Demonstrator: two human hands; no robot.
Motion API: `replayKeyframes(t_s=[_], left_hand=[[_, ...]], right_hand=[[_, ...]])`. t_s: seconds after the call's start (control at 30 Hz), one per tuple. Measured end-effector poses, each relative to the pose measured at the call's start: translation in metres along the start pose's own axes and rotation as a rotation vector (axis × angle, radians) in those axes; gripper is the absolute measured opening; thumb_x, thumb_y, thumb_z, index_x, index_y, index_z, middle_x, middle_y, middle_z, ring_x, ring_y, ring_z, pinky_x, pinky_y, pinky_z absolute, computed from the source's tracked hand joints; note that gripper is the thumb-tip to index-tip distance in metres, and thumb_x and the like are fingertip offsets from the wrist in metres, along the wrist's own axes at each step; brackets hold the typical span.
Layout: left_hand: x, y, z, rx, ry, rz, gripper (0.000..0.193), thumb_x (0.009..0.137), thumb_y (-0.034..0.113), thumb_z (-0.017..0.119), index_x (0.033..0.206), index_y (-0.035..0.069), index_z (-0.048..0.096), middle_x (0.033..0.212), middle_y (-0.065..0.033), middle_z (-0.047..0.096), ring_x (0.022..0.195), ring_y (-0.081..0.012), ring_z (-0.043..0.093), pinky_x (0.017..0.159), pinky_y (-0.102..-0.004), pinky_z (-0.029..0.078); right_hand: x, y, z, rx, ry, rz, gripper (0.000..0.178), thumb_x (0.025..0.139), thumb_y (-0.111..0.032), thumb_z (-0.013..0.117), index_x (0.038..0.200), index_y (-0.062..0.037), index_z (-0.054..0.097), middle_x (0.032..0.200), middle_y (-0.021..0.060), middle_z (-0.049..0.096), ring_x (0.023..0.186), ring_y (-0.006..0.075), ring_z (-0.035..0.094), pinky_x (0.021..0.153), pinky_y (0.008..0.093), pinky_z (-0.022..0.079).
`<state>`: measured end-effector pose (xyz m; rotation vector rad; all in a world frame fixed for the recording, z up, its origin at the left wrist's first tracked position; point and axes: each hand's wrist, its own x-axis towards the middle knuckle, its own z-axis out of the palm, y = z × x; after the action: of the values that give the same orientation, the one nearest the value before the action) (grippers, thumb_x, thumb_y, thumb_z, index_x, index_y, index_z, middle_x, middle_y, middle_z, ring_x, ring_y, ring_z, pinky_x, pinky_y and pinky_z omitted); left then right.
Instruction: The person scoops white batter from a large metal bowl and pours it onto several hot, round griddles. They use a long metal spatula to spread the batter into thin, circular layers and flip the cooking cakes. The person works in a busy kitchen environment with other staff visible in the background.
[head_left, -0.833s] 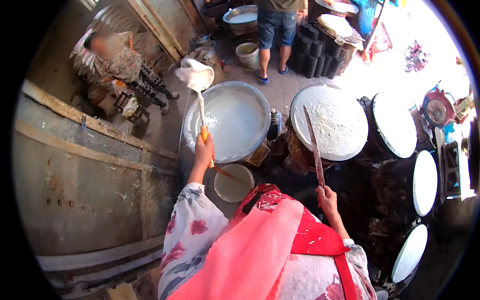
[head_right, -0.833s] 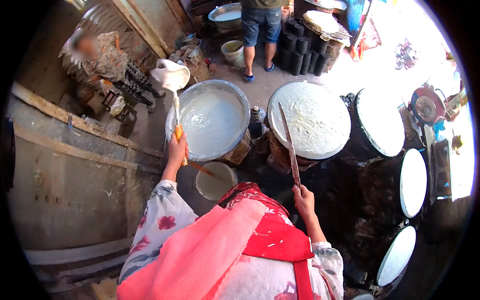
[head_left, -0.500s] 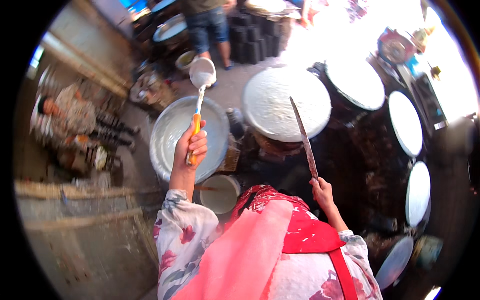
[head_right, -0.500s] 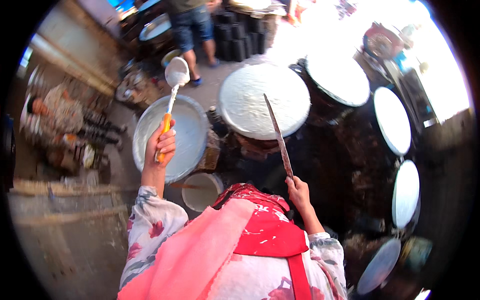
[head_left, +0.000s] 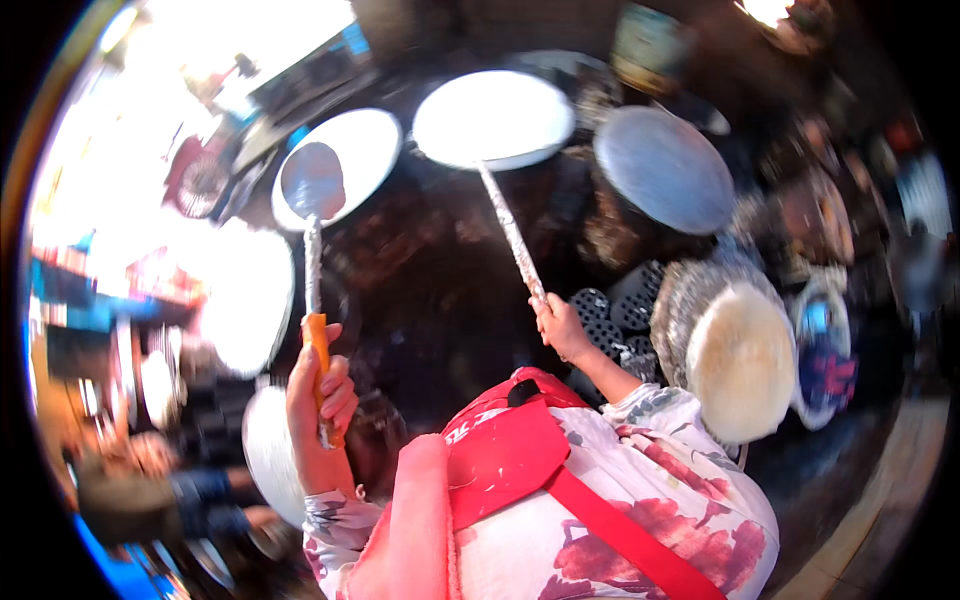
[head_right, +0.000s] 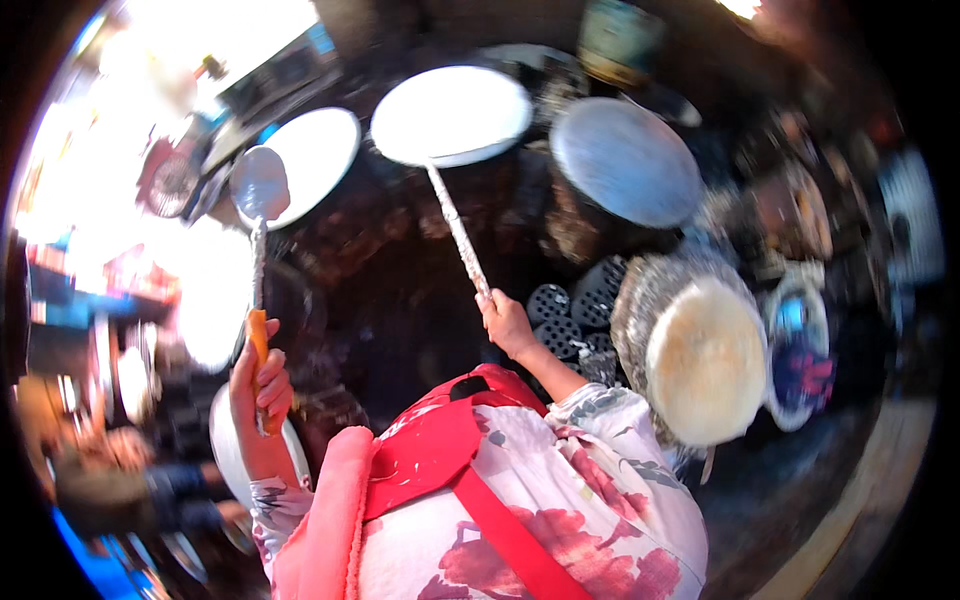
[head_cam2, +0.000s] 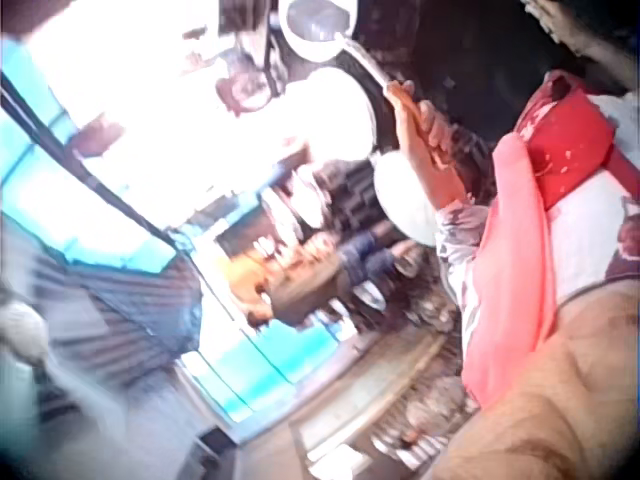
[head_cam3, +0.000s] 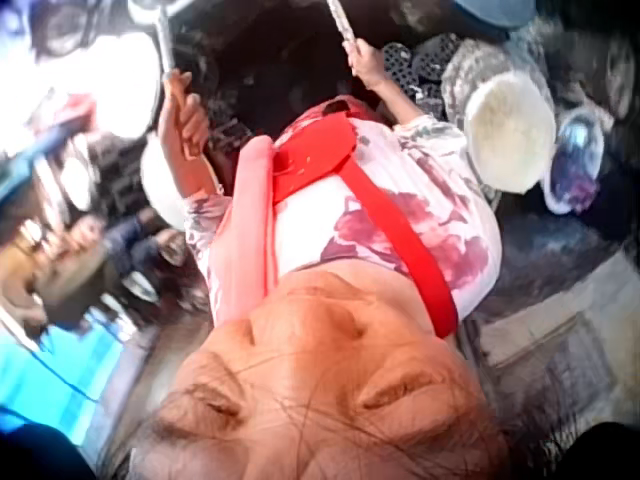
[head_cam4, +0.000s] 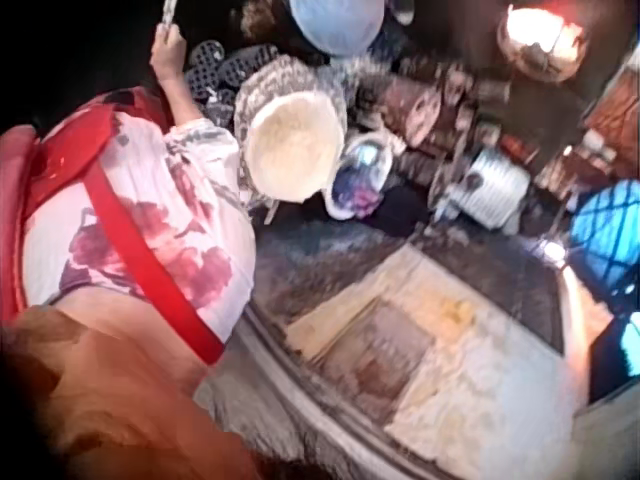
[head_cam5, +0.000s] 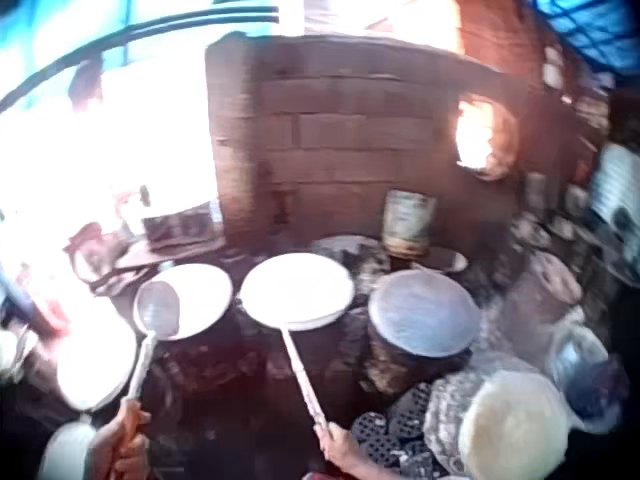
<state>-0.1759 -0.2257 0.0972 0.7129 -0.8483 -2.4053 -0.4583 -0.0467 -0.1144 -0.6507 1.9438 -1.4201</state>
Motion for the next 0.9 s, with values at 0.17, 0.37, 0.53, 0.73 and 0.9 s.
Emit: replayKeyframes(t_s=[0.17, 0.37, 0.53, 0.73, 0.9], left_hand=[[0.145, -0.051, 0.110, 0.124, -0.253, -0.383, 0.039, 0.098, 0.027, 0.038, 0.130, 0.005, 0.038, 0.059, 0.0038, 0.030, 0.036, -0.0032, 0.028, 0.033, -0.0173, 0.026], [0.248, -0.130, 0.234, 0.531, -0.573, -0.581, 0.039, 0.097, 0.027, 0.043, 0.128, 0.005, 0.040, 0.063, 0.0031, 0.034, 0.042, -0.0034, 0.029, 0.039, -0.0181, 0.026], [0.313, -0.218, 0.283, 0.812, -0.815, -0.529, 0.025, 0.091, 0.018, 0.052, 0.110, 0.004, 0.045, 0.069, -0.0015, 0.047, 0.044, -0.0091, 0.044, 0.039, -0.0231, 0.037], [0.382, -0.308, 0.265, 1.253, -0.903, -0.200, 0.035, 0.085, 0.016, 0.058, 0.115, 0.003, 0.048, 0.074, -0.0053, 0.055, 0.048, -0.0142, 0.051, 0.043, -0.0276, 0.041], [0.407, -0.311, 0.278, 1.541, -0.990, 0.165, 0.050, 0.083, 0.015, 0.055, 0.129, 0.002, 0.042, 0.114, -0.0230, 0.058, 0.108, -0.0376, 0.055, 0.090, -0.0407, 0.043]], right_hand=[[0.011, 0.033, -0.100, 0.163, 0.487, 0.119, 0.024, 0.096, -0.028, 0.046, 0.098, -0.0051, 0.054, 0.057, 0.0032, 0.051, 0.041, 0.0125, 0.048, 0.040, 0.0290, 0.038], [0.004, 0.034, -0.176, 0.204, 0.805, 0.273, 0.022, 0.093, -0.023, 0.047, 0.104, -0.0049, 0.052, 0.058, 0.0046, 0.052, 0.046, 0.0152, 0.052, 0.044, 0.0309, 0.041], [0.022, 0.057, -0.186, 0.148, 0.973, 0.322, 0.026, 0.089, -0.026, 0.049, 0.103, -0.0042, 0.052, 0.068, 0.0168, 0.060, 0.065, 0.0352, 0.060, 0.061, 0.0451, 0.045], [0.048, 0.051, -0.164, 0.030, 1.124, 0.351, 0.031, 0.089, -0.029, 0.049, 0.107, -0.0035, 0.053, 0.086, 0.0229, 0.063, 0.081, 0.0420, 0.059, 0.070, 0.0498, 0.045], [0.076, 0.031, -0.157, -0.254, 1.165, 0.455, 0.030, 0.090, -0.022, 0.046, 0.113, -0.0043, 0.050, 0.079, 0.0199, 0.063, 0.074, 0.0398, 0.060, 0.065, 0.0520, 0.046]])
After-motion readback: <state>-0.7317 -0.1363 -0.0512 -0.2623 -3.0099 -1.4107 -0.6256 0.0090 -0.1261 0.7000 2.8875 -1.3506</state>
